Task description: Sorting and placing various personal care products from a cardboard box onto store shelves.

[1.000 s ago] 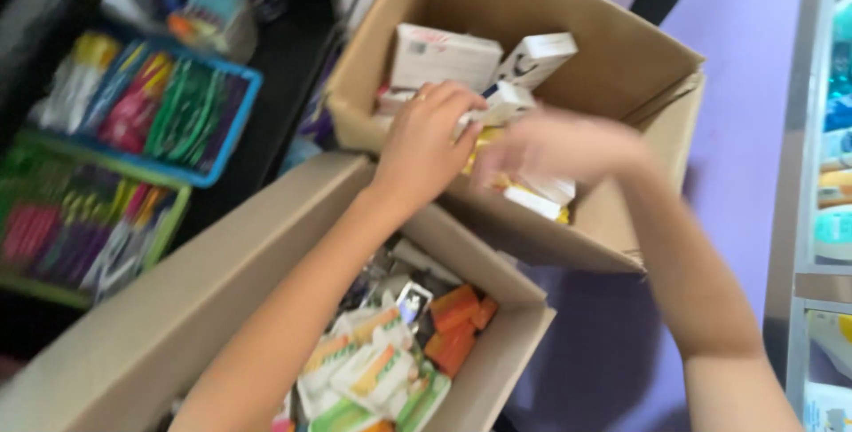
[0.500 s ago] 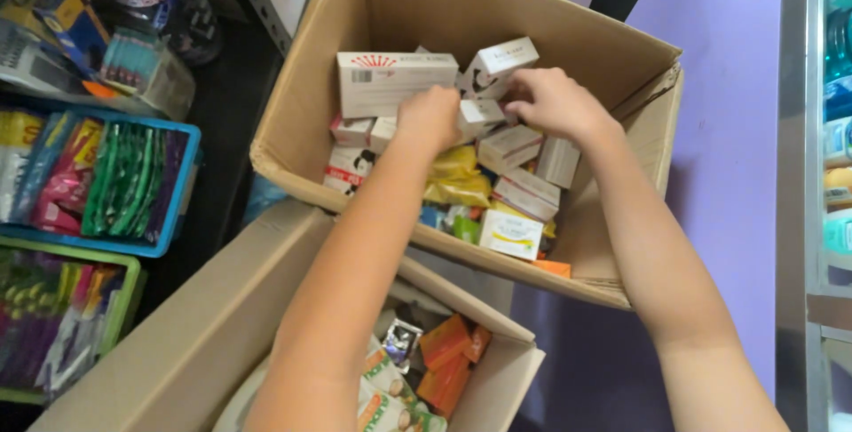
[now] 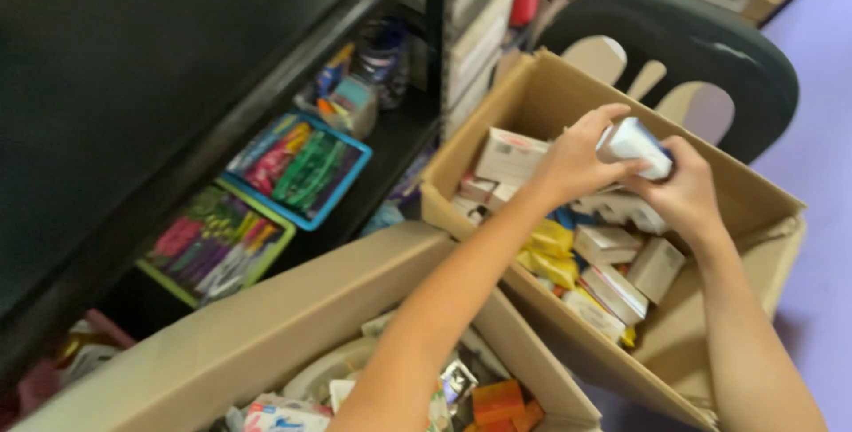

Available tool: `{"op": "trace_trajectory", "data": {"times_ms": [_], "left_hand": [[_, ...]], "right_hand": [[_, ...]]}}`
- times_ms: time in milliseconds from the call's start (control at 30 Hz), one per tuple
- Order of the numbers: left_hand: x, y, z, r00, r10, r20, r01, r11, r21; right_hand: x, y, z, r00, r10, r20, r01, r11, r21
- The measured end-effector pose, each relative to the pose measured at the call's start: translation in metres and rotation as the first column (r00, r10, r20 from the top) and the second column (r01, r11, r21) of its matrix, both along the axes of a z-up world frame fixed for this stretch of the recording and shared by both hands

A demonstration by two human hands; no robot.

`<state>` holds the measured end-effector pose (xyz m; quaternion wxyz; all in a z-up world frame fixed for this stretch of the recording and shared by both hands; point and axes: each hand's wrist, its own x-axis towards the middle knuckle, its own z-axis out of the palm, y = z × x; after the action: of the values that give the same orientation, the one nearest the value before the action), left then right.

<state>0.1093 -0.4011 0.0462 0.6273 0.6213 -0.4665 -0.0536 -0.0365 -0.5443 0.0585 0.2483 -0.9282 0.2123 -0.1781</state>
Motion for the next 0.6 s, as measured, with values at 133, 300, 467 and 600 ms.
{"op": "trace_trajectory", "data": {"times_ms": [133, 300, 467, 600], "left_hand": [[0.009, -0.031, -0.044, 0.984, -0.002, -0.18, -0.021, 0.992, -0.125], [0.009, -0.015, -0.059, 0.801, -0.284, -0.527, 0.103, 0.933, -0.346], [0.031, 0.083, 0.037, 0.783, -0.343, -0.518, 0.122, 0.902, -0.413], [0.08, 0.18, 0.144, 0.955, -0.138, -0.263, 0.021, 0.915, -0.403]], "right_hand": [[-0.006, 0.0, -0.004, 0.959, -0.056, 0.279, -0.045, 0.938, 0.343], [-0.004, 0.035, 0.022, 0.904, 0.004, 0.428, -0.286, 0.749, 0.598], [0.022, 0.099, 0.072, 0.773, 0.089, 0.628, -0.591, 0.461, 0.662], [0.086, 0.142, 0.122, 0.643, 0.198, 0.74, -0.672, 0.609, 0.421]]}}
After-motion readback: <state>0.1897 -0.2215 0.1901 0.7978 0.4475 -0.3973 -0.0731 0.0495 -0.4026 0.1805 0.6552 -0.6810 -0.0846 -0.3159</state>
